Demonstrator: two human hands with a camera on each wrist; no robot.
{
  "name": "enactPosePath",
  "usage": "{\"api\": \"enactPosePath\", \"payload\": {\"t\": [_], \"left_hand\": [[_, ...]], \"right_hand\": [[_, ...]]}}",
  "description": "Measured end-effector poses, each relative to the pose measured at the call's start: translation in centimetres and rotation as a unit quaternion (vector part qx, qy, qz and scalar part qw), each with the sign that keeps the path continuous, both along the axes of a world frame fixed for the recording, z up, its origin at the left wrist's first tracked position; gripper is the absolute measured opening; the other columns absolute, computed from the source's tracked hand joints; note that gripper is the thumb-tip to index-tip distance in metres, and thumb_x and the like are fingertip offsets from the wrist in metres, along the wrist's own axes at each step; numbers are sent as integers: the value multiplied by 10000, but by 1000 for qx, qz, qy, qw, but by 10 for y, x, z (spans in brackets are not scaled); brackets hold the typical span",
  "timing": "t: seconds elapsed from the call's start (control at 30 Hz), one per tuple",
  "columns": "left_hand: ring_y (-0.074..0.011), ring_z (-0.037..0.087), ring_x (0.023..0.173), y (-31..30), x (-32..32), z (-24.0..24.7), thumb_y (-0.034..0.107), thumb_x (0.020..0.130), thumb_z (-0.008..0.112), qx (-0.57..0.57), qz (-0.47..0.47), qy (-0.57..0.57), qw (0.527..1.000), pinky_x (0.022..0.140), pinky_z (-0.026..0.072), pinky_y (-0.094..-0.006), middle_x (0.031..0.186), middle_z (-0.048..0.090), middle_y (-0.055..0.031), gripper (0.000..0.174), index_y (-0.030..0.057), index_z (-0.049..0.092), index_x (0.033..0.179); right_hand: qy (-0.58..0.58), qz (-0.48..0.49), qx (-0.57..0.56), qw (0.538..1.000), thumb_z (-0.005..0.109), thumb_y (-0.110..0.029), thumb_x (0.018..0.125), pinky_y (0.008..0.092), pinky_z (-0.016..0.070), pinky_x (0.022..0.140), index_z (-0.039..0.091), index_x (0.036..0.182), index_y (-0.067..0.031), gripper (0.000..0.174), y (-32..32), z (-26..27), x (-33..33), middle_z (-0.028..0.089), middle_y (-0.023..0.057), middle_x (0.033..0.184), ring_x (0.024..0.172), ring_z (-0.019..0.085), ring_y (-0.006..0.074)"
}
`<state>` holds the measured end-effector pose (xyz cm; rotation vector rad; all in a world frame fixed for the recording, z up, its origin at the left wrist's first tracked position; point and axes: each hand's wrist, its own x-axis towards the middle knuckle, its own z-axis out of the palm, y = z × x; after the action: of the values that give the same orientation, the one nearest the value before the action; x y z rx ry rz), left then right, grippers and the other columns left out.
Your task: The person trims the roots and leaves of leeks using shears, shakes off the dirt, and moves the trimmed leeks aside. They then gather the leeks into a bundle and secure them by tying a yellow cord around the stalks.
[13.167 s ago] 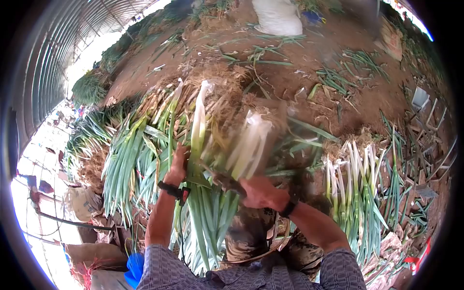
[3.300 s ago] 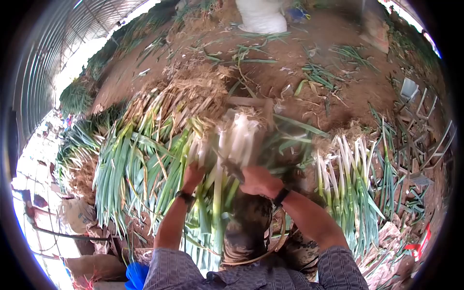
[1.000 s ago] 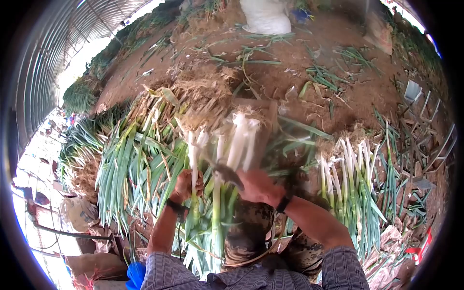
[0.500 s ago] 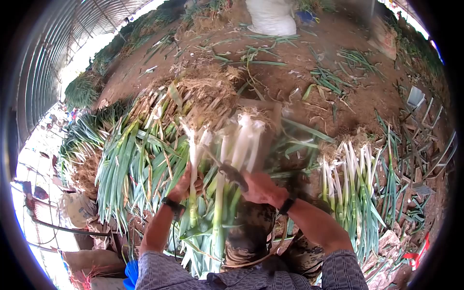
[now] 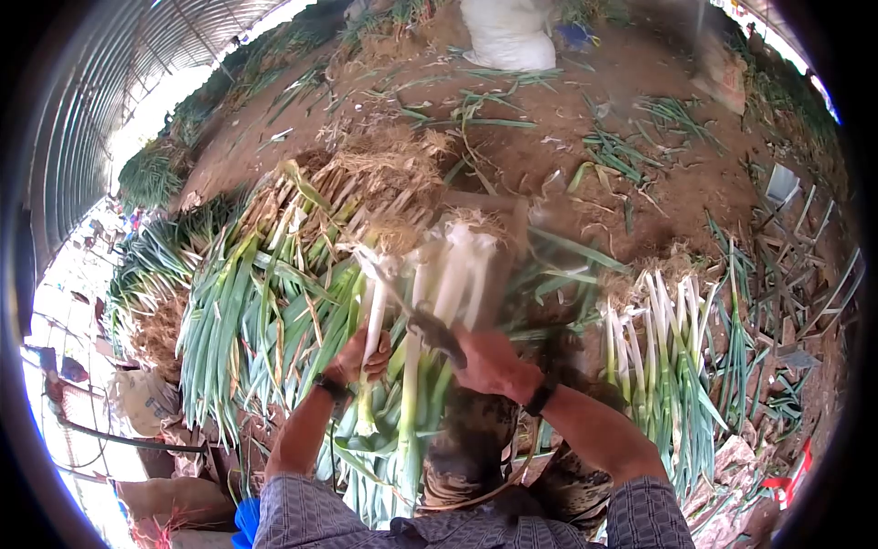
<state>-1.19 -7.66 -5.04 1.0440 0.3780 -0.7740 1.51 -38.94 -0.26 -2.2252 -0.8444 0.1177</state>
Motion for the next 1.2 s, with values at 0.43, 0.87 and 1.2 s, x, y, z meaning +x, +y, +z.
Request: {"api": "enactPosePath", "payload": {"t": [0.43, 0.87, 1.2], "left_hand": [[-167, 361, 359, 2, 0, 0, 591, 1015, 199, 48, 47, -31, 997, 376, 339, -323, 456, 336, -6, 660, 87, 518, 733], [-156, 441, 439, 5, -3, -28, 672, 960, 325, 59, 100, -65, 991, 410, 421, -329, 575, 429, -7, 611, 102, 519, 850], [-132, 580, 576, -2, 1, -46, 493, 1010, 434, 412, -56, -292, 861, 560, 499, -293, 723, 622, -19, 459, 87, 638, 1074]], "right_hand": [[36, 11, -56, 998, 681, -271, 784, 529, 491, 631, 510, 1001, -5, 383, -11, -7, -4, 628, 225, 708, 684, 624, 441], [61, -4, -48, 997, 696, -286, 789, 505, 500, 624, 538, 962, 4, 373, -16, -10, -1, 631, 224, 719, 690, 627, 439], [167, 1, -53, 985, 715, -310, 777, 459, 508, 720, 576, 1005, -4, 406, -26, -8, 17, 647, 216, 837, 790, 645, 402]]}}
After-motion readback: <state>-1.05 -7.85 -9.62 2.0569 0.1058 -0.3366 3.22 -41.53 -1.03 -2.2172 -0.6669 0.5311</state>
